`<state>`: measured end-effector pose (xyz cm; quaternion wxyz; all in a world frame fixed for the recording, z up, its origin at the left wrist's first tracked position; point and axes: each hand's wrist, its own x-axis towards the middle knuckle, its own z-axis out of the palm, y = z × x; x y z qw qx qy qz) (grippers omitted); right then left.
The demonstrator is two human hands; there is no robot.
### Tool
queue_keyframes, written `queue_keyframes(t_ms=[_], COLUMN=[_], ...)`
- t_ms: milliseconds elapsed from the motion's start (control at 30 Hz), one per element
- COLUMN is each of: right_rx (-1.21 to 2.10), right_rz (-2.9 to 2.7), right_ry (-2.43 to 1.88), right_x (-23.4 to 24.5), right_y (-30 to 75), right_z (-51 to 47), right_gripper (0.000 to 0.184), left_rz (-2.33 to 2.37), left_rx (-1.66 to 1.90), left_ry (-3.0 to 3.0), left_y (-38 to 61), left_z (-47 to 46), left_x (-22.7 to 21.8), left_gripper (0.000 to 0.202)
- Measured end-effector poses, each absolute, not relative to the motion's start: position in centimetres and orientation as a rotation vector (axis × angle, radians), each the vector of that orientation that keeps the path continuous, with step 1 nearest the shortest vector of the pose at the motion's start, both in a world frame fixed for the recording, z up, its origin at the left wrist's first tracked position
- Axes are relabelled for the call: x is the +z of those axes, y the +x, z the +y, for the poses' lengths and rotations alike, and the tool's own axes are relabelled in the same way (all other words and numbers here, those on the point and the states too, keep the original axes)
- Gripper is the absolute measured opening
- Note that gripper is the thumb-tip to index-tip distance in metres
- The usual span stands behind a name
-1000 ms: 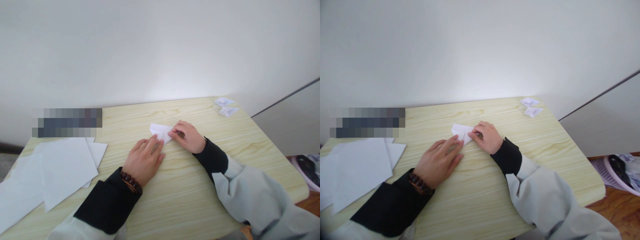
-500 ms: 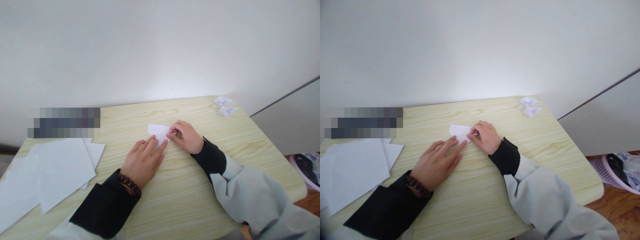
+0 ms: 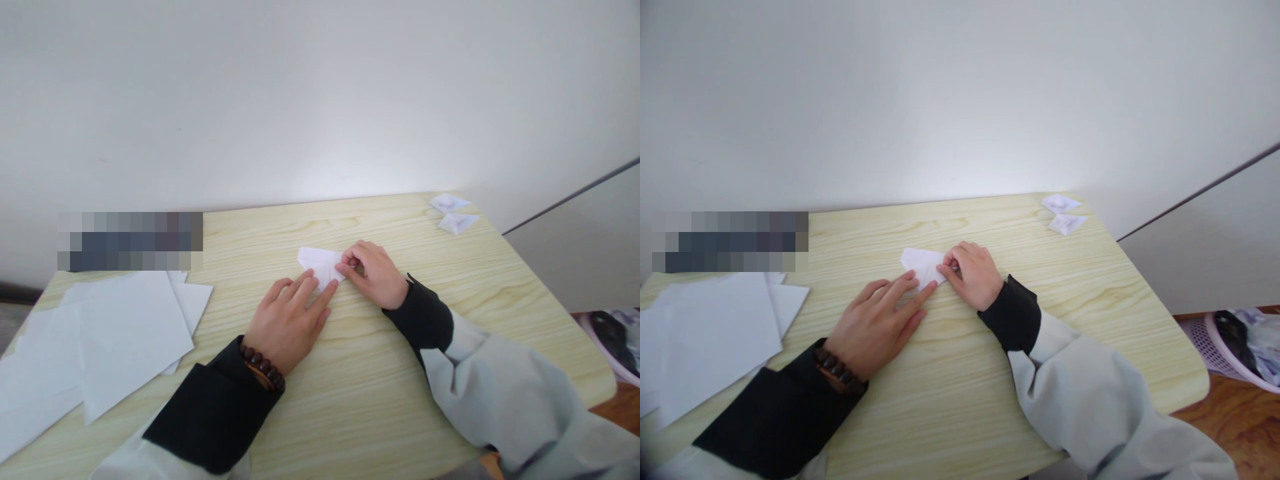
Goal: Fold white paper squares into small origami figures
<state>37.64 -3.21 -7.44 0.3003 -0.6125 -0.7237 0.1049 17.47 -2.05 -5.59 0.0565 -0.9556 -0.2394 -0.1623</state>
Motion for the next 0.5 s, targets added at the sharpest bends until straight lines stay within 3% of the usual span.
queue_keyframes(t_ms=[500], right_rx=[0.263], right_rz=[-1.945], right_ry=[-1.656], right_x=[-7.3], right_y=[37.5], right_z=[-3.3], right_gripper=[0.014], left_rz=[-0.72], left_rx=[-0.509], left_ry=[-2.886], left_y=[17.52], left_z=[-2.05], left_x=[-5.74], left_gripper=[0.032])
